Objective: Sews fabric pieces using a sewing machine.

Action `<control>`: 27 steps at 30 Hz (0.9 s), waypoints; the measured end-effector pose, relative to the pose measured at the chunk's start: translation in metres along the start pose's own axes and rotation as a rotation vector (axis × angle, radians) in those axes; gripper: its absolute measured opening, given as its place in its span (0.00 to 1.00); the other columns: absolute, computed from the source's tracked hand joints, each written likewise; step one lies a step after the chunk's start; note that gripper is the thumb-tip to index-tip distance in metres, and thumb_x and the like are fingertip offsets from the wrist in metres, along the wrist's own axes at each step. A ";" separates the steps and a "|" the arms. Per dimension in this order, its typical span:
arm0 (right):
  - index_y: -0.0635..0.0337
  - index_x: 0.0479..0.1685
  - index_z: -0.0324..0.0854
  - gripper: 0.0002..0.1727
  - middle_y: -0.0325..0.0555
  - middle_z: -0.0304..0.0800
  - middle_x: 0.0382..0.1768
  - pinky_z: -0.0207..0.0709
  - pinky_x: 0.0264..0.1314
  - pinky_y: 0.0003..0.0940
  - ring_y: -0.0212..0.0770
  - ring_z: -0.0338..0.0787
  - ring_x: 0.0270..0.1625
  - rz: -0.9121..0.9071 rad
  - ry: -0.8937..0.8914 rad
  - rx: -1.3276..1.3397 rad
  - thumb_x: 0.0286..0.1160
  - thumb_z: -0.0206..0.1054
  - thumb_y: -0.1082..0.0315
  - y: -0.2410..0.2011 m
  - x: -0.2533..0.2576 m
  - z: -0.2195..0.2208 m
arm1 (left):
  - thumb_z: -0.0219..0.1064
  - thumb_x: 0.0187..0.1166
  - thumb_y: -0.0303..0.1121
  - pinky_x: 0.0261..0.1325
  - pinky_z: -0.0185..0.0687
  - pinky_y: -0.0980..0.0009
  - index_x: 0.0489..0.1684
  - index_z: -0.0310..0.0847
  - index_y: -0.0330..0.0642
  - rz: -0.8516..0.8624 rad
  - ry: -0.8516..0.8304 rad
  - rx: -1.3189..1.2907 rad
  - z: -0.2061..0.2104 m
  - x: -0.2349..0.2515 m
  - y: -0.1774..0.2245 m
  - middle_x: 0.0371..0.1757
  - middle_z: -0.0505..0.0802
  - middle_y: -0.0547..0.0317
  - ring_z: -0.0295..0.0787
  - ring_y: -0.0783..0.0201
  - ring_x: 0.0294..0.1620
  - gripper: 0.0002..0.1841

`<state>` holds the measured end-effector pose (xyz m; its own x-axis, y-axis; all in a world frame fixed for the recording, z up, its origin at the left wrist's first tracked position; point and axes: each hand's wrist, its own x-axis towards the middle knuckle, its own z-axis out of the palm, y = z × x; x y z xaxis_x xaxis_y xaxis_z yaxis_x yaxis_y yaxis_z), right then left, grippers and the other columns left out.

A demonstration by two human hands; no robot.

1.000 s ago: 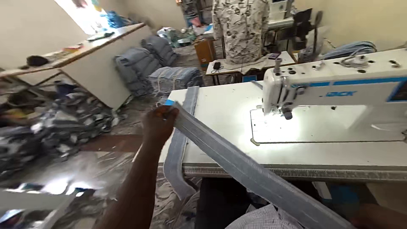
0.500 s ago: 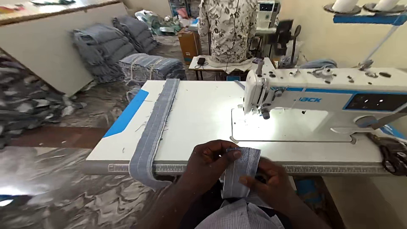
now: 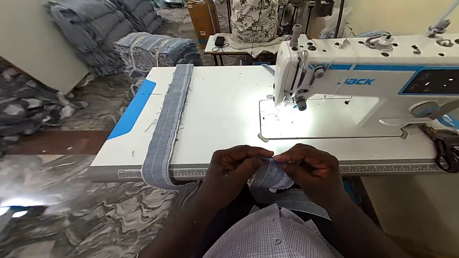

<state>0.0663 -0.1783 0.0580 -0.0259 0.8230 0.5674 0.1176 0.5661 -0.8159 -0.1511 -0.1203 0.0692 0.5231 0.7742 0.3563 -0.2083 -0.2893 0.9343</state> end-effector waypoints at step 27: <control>0.66 0.41 0.95 0.06 0.43 0.94 0.39 0.88 0.41 0.20 0.29 0.92 0.40 -0.120 0.187 -0.248 0.68 0.79 0.74 0.000 0.004 0.010 | 0.73 0.75 0.27 0.54 0.84 0.70 0.60 0.91 0.39 0.351 0.224 0.791 0.037 -0.012 -0.003 0.52 0.92 0.58 0.86 0.66 0.52 0.16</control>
<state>0.0560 -0.1750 0.0592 0.1255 0.7154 0.6874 0.3632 0.6116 -0.7028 -0.1261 -0.1493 0.0623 0.3458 0.6360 0.6898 0.3480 -0.7697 0.5352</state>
